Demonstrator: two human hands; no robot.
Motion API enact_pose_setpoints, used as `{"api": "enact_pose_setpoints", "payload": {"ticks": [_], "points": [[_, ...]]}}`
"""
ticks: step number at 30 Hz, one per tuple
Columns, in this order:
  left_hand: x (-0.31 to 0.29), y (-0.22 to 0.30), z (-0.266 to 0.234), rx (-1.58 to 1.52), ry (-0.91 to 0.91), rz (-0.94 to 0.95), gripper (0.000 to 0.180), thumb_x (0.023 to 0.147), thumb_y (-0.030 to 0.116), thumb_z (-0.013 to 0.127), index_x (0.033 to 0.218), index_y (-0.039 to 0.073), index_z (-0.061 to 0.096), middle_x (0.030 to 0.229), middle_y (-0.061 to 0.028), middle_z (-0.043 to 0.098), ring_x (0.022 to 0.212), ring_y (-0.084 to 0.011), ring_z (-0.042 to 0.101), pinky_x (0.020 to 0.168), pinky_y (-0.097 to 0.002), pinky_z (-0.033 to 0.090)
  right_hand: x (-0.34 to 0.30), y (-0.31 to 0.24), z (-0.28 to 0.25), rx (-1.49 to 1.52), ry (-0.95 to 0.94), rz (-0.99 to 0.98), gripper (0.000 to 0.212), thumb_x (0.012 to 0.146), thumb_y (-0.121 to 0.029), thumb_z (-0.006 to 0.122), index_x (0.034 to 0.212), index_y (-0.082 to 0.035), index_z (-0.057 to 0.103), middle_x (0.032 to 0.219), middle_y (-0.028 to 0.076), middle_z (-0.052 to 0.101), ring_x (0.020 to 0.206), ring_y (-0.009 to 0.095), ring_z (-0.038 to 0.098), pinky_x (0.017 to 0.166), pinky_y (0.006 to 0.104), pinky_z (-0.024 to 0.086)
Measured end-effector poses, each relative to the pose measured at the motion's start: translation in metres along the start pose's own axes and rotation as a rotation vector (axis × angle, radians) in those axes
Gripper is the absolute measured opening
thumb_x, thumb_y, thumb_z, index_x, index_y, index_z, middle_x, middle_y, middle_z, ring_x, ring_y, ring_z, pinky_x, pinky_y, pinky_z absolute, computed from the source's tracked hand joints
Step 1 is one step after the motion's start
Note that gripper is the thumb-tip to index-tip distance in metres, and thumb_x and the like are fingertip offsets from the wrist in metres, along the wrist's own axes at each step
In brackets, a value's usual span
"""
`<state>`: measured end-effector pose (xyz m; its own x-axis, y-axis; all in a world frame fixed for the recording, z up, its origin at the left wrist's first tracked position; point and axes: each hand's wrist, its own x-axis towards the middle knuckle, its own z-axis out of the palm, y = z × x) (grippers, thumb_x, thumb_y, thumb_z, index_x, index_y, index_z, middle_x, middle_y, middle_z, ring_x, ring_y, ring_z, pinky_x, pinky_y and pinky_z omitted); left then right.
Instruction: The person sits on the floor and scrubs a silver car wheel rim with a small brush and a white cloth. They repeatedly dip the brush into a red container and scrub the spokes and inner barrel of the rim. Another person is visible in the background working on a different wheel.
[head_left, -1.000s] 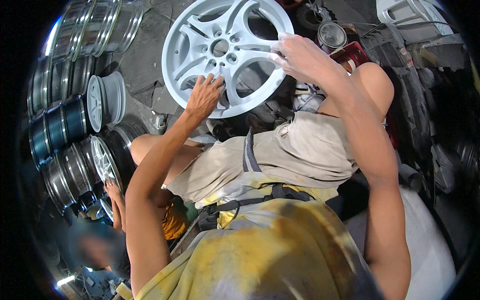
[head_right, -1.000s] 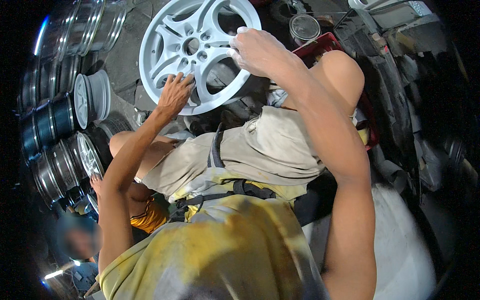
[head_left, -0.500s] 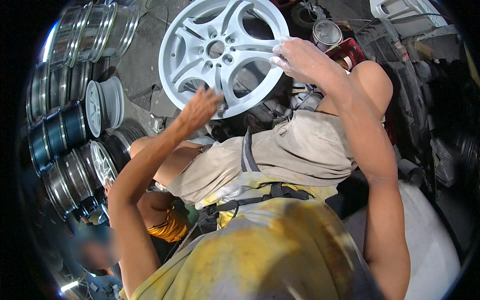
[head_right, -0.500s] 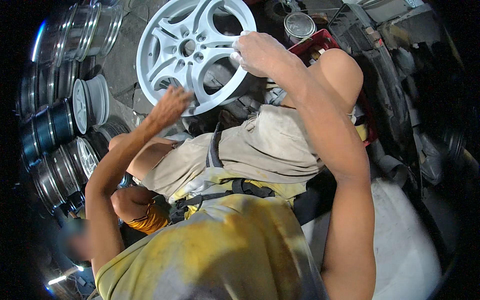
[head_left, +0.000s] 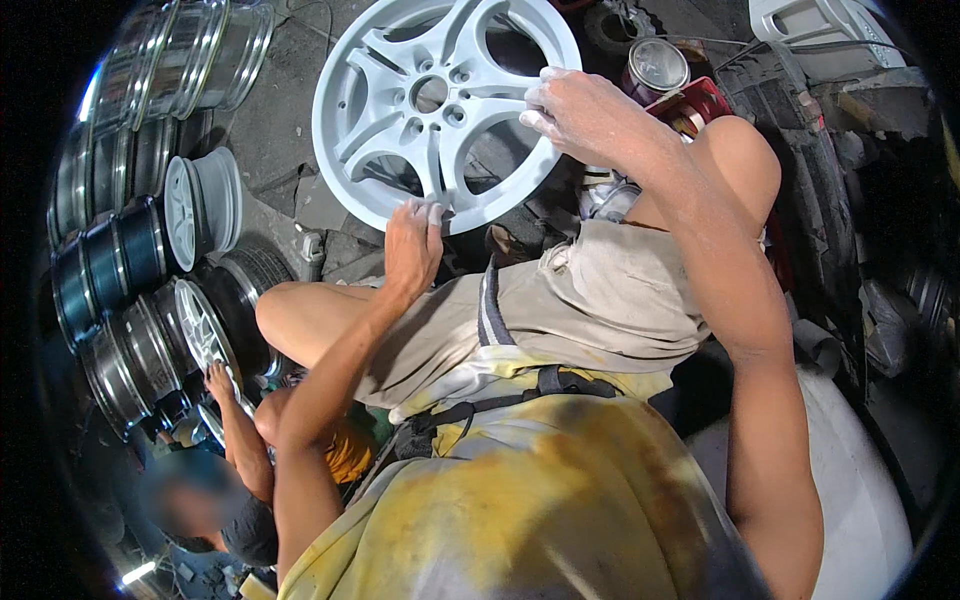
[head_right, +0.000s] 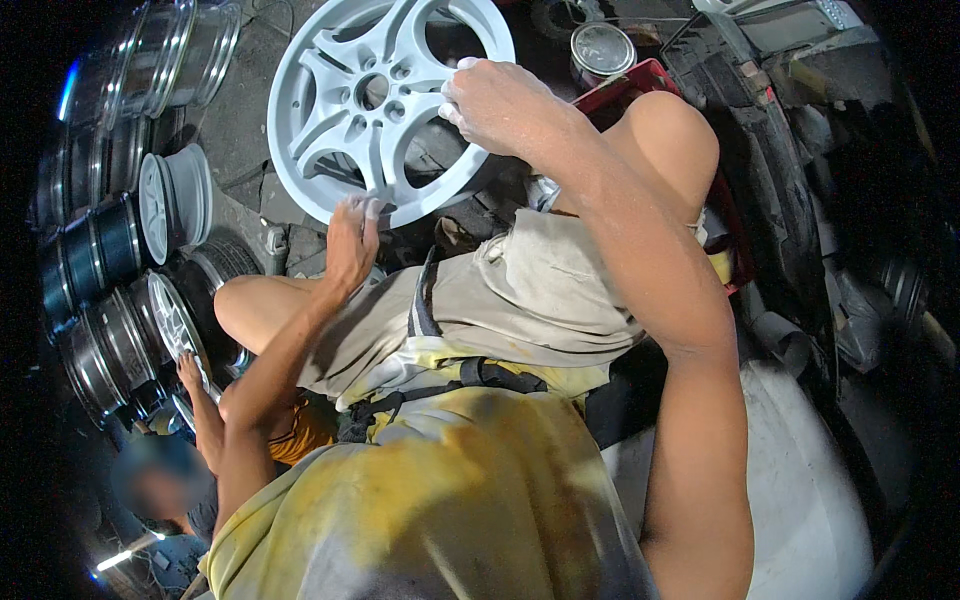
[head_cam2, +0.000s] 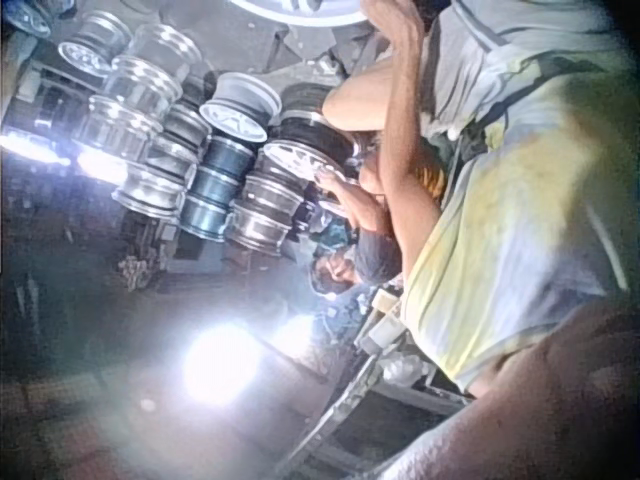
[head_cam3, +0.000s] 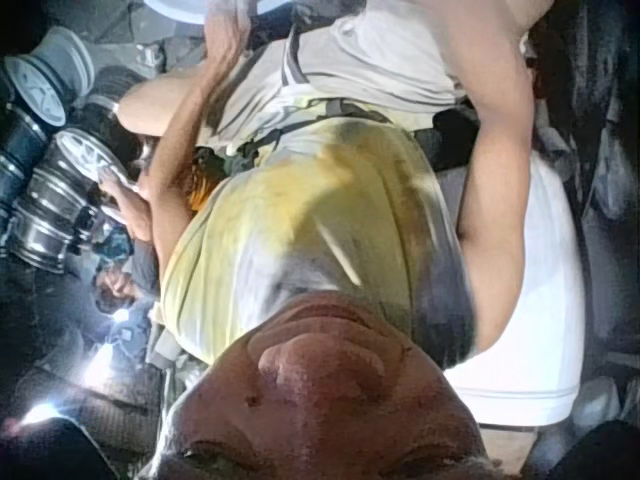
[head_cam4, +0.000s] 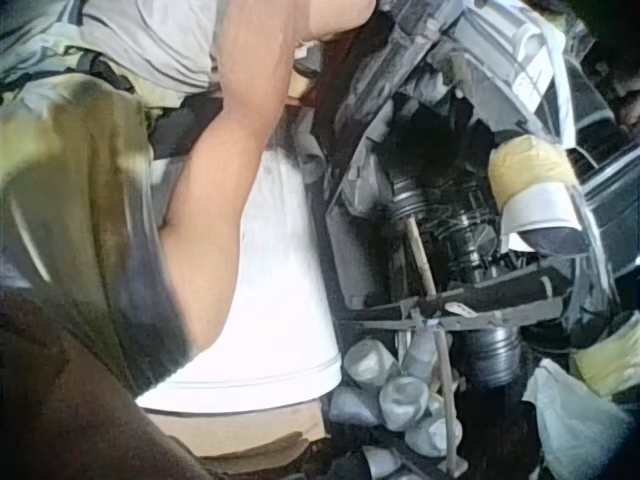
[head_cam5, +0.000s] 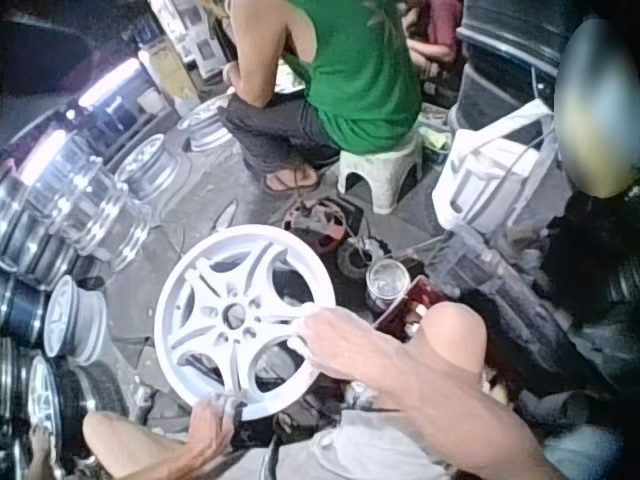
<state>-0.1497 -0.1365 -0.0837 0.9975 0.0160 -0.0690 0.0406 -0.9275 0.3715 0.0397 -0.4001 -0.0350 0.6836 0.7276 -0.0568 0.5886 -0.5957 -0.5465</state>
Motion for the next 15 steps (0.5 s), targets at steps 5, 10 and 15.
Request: {"api": "enact_pose_setpoints", "payload": {"ticks": [5,10,15], "points": [[-0.002,0.010,0.011,-0.151,0.130,-0.436,0.032,0.100,0.021,0.057,0.097,-0.008,0.070,0.082,-0.0278,0.068,0.074,-0.0419,0.062,0.073,-0.0557,0.046,-0.005,0.008,0.000,0.016,0.020,-0.043,0.027,0.099,-0.023,0.062,0.095,0.003,0.068,0.094,0.019,0.064,0.091,0.037,0.065,0.082,0.0469,0.053],[-0.005,0.038,0.036,0.146,0.128,-0.262,0.033,0.099,0.023,0.057,0.110,-0.003,0.074,0.089,-0.0258,0.071,0.090,-0.0417,0.060,0.081,-0.0525,0.044,-0.003,0.001,-0.006,0.048,0.029,-0.025,0.025,0.099,-0.022,0.061,0.096,0.001,0.068,0.095,0.019,0.065,0.093,0.037,0.065,0.083,0.0469,0.052],[0.021,0.032,0.048,0.162,-0.012,-0.499,0.035,0.099,0.025,0.055,0.105,-0.003,0.074,0.095,-0.0286,0.070,0.099,-0.0444,0.059,0.085,-0.0567,0.042,-0.007,-0.002,-0.014,0.060,0.016,-0.006,0.024,0.099,-0.021,0.061,0.095,0.002,0.068,0.092,0.020,0.065,0.094,0.038,0.065,0.084,0.0462,0.053]]}}
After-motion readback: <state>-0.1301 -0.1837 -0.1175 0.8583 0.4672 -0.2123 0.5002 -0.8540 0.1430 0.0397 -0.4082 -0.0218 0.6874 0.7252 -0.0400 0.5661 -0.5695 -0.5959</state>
